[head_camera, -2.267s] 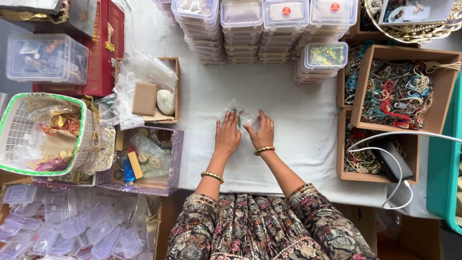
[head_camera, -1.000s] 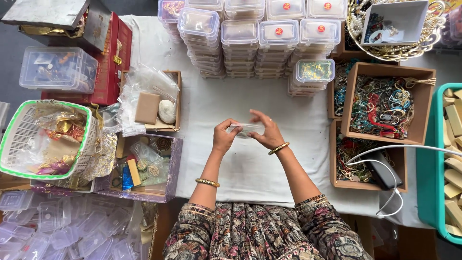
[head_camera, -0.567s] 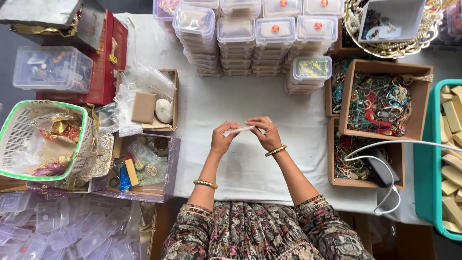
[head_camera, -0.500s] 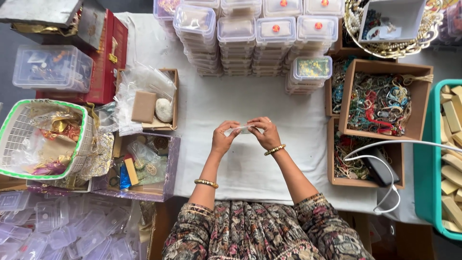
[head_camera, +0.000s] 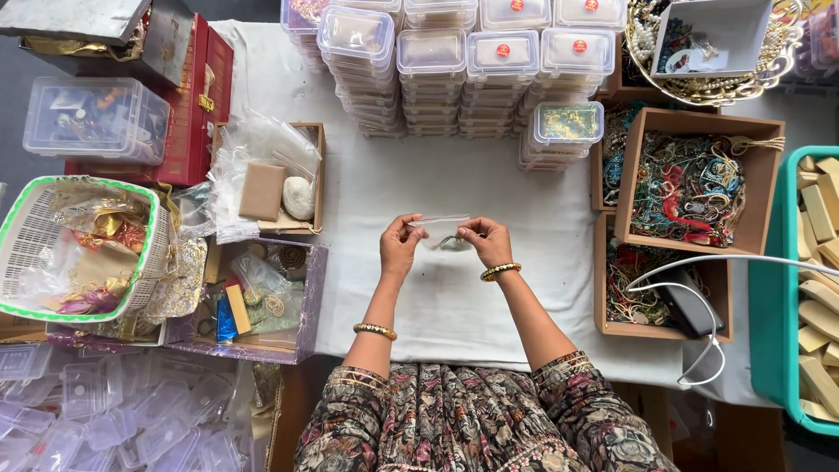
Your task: The person wraps a small green item in a patterned pouch, places it in a clear plastic container, and closes it. Then the person picks up a beaded necklace, places it in a small plastic bag, and puts the bag into another patterned pouch before placing it in a clear plastic container.
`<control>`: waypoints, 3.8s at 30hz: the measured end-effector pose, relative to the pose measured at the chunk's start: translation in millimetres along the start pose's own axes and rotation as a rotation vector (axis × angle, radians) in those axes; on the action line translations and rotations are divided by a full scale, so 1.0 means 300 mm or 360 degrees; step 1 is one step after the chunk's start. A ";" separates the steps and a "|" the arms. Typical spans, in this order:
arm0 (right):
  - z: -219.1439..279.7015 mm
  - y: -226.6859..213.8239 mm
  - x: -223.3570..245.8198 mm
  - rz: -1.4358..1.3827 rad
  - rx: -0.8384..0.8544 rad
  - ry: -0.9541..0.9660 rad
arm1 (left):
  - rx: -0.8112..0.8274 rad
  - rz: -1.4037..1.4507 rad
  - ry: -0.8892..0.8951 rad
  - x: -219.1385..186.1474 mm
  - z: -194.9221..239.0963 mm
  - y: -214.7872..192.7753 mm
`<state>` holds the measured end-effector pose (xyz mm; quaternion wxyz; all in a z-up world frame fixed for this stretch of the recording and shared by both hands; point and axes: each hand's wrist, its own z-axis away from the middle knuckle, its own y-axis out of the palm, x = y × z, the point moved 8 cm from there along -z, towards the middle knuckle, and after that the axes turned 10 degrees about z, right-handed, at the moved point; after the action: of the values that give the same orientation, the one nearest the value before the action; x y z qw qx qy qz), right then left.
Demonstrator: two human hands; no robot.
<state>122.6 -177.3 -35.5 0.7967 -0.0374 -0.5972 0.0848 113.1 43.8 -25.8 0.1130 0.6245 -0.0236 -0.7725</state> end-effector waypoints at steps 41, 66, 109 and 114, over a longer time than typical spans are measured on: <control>0.065 0.023 -0.038 -0.0024 0.0416 0.0167 | 0.0133 -0.0231 -0.0330 0.098 0.018 0.107; 0.042 0.054 -0.161 -0.0499 0.0184 0.0255 | 0.0092 0.0038 -0.0309 -0.002 0.105 0.159; 0.090 0.199 -0.166 0.0247 0.0488 -0.0053 | 0.0121 -0.0543 -0.0103 -0.037 0.193 -0.008; 0.166 0.263 -0.004 -0.0732 0.0640 0.0203 | -0.0129 -0.0360 -0.0361 -0.027 0.183 -0.055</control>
<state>67.4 -102.0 -35.2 0.8223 0.2518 -0.5100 0.0162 59.0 55.7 -8.9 0.0469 0.5267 0.0655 -0.8462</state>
